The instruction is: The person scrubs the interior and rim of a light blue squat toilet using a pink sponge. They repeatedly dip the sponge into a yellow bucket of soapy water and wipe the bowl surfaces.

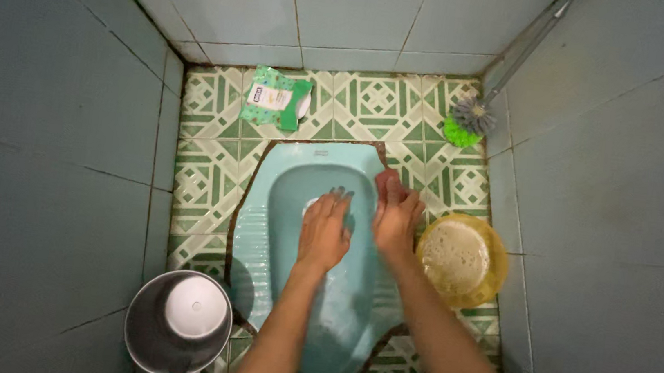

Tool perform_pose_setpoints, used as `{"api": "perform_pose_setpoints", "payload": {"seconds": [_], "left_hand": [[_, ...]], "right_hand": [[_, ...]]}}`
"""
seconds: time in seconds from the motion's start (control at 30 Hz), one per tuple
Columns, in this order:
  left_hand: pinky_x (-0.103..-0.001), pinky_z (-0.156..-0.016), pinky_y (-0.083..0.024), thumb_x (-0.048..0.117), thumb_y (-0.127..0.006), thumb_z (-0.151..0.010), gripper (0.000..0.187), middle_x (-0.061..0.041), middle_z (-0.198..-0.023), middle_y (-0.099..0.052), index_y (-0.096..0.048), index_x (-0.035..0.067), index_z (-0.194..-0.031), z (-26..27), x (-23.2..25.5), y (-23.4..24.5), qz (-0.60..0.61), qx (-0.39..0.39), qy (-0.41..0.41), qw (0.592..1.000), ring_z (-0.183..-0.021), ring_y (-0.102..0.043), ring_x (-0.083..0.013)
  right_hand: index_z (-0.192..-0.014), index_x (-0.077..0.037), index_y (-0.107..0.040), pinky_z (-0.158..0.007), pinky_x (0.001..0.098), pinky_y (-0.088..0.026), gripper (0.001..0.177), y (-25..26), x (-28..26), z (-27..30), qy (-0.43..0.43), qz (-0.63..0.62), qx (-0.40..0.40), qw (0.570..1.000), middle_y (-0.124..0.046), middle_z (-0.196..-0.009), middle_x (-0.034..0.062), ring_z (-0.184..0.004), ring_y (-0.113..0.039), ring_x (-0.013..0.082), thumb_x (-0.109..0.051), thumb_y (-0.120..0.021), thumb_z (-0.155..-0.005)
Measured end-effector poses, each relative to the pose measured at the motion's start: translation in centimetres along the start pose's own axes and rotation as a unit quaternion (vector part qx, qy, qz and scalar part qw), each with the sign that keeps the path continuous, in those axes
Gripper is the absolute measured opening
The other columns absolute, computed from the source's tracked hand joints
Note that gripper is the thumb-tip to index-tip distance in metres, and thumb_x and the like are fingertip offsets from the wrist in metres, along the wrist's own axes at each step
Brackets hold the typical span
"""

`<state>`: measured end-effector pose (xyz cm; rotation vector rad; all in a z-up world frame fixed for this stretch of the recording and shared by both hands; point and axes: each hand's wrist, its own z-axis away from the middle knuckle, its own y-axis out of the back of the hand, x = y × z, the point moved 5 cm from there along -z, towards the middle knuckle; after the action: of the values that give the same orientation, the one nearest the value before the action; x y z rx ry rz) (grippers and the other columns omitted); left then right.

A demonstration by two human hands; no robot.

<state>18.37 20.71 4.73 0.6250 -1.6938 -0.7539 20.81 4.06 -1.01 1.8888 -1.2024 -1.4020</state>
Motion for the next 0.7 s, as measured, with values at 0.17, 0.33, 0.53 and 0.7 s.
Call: {"api": "perform_pose_setpoints", "payload": {"seconds": [0.17, 0.33, 0.53, 0.7], "left_hand": [[-0.048, -0.115, -0.036, 0.004, -0.069, -0.078, 0.066, -0.016, -0.144, -0.055, -0.054, 0.009, -0.142, 0.2, -1.6, 0.5, -0.023, -0.033, 0.027, 0.999, -0.136, -0.047, -0.0362], [-0.051, -0.113, -0.034, 0.009, -0.069, -0.080, 0.064, -0.018, -0.148, -0.052, -0.053, 0.009, -0.142, -0.4, -1.7, -0.1, -0.039, -0.039, 0.009, 0.998, -0.137, -0.045, -0.0389], [-0.056, -0.114, -0.031, 0.015, -0.070, -0.082, 0.068, -0.022, -0.154, -0.041, -0.049, 0.013, -0.146, -0.6, -4.2, 0.3, -0.099, -0.069, 0.019, 0.993, -0.139, -0.039, -0.0456], [-0.058, -0.118, -0.028, 0.016, -0.070, -0.082, 0.074, -0.027, -0.156, -0.035, -0.044, 0.008, -0.151, 0.4, -7.6, 2.4, -0.148, -0.036, 0.060, 0.987, -0.143, -0.033, -0.0490]], "right_hand": [[-0.148, -0.013, -0.052, -0.091, 0.0577, -0.043, 0.061, 0.4, 0.5, -0.5, -0.034, 0.061, -0.064, 0.995, -0.049, -0.124, 0.0283, -0.108, -0.048, 0.0485, -0.013, -0.068, -0.089], [-0.150, -0.005, -0.045, -0.096, 0.0593, -0.041, 0.073, 0.6, -2.2, 0.9, 0.061, 0.047, -0.072, 0.994, -0.047, -0.129, 0.0302, -0.109, -0.047, 0.0490, -0.014, -0.068, -0.082], [-0.153, -0.008, -0.044, -0.099, 0.0578, -0.038, 0.073, 1.0, -1.3, 2.1, 0.042, 0.022, -0.115, 0.992, -0.046, -0.131, 0.0302, -0.113, -0.045, 0.0477, -0.010, -0.065, -0.083], [-0.151, -0.009, -0.046, -0.097, 0.0574, -0.039, 0.064, -0.9, 0.4, 1.1, 0.014, 0.042, -0.082, 0.996, -0.044, -0.128, 0.0331, -0.108, -0.046, 0.0486, -0.009, -0.064, -0.090]]}}
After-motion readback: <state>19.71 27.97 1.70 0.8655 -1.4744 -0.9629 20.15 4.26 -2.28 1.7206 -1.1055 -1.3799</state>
